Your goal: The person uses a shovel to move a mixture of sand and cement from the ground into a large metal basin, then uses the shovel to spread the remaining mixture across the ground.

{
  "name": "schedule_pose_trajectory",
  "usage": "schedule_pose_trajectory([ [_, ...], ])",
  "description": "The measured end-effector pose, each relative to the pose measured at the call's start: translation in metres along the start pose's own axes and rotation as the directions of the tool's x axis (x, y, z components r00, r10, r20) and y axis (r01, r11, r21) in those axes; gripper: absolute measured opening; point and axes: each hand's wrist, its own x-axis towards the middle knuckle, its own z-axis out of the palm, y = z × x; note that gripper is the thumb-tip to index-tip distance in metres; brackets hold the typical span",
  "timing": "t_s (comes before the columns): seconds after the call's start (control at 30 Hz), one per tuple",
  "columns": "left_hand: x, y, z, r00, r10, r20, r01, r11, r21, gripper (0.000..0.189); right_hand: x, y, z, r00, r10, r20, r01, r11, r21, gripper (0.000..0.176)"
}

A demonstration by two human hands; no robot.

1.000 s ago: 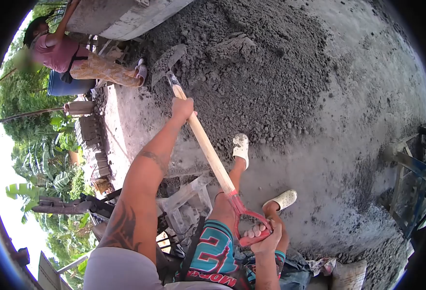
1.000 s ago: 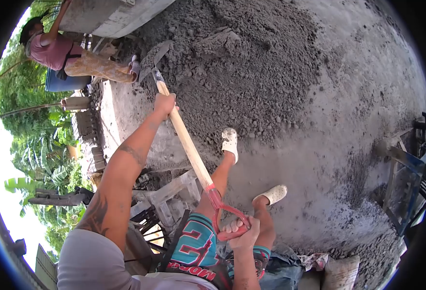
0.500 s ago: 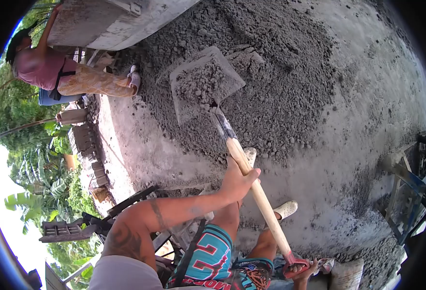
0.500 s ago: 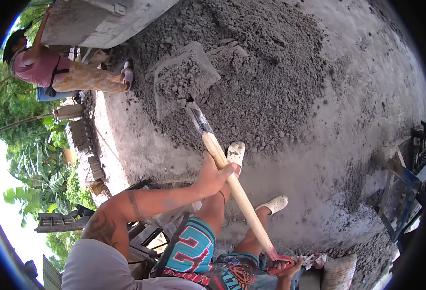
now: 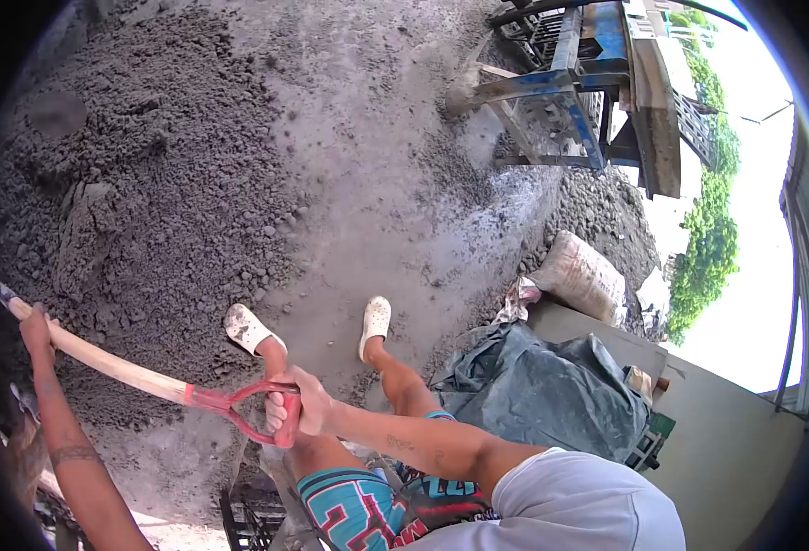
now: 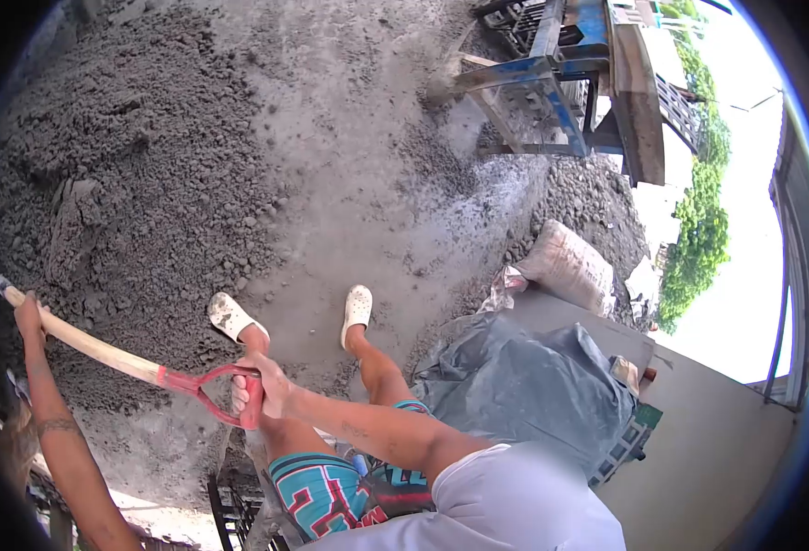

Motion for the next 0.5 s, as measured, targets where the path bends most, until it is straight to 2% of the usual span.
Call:
schedule_pose_trajectory([
  [0.03, 0.002, 0.001, -0.009, 1.000, 0.013, 0.001, -0.013, 1.000, -0.005, 0.027, -0.010, 0.004, 0.005, 0.993, 0.022, 0.112, -0.022, 1.000, -0.001, 0.036],
  [0.1, 0.036, -0.012, -0.026, 0.995, 0.031, 0.090, -0.030, 0.999, -0.018, 0.028, -0.028, 0.014, 0.016, 0.989, 0.049, 0.139, -0.058, 0.997, 0.059, 0.028],
  [0.13, 0.058, -0.021, -0.036, 0.996, -0.015, 0.092, 0.017, 1.000, -0.021, 0.025, -0.039, 0.021, 0.023, 0.988, 0.041, 0.149, -0.050, 0.997, 0.060, 0.028],
  [0.23, 0.053, -0.012, -0.044, 0.996, -0.007, 0.085, 0.006, 1.000, 0.012, 0.023, -0.064, 0.019, 0.027, 0.985, 0.018, 0.172, -0.029, 0.998, 0.062, 0.025],
  [0.33, 0.010, -0.012, -0.053, 0.988, -0.034, 0.153, 0.040, 0.999, -0.036, 0.026, -0.096, 0.009, 0.009, 0.983, 0.010, 0.185, -0.013, 1.000, 0.019, 0.022],
  [0.47, -0.101, 0.025, -0.023, 0.991, -0.119, 0.058, 0.116, 0.992, 0.055, 0.025, -0.144, -0.015, -0.015, 0.964, -0.041, 0.264, 0.036, 0.999, 0.026, 0.019],
  [0.5, -0.112, 0.013, -0.010, 0.997, -0.069, -0.033, 0.070, 0.998, 0.003, 0.027, -0.157, -0.023, -0.026, 0.954, -0.038, 0.297, 0.042, 0.999, -0.007, 0.019],
])
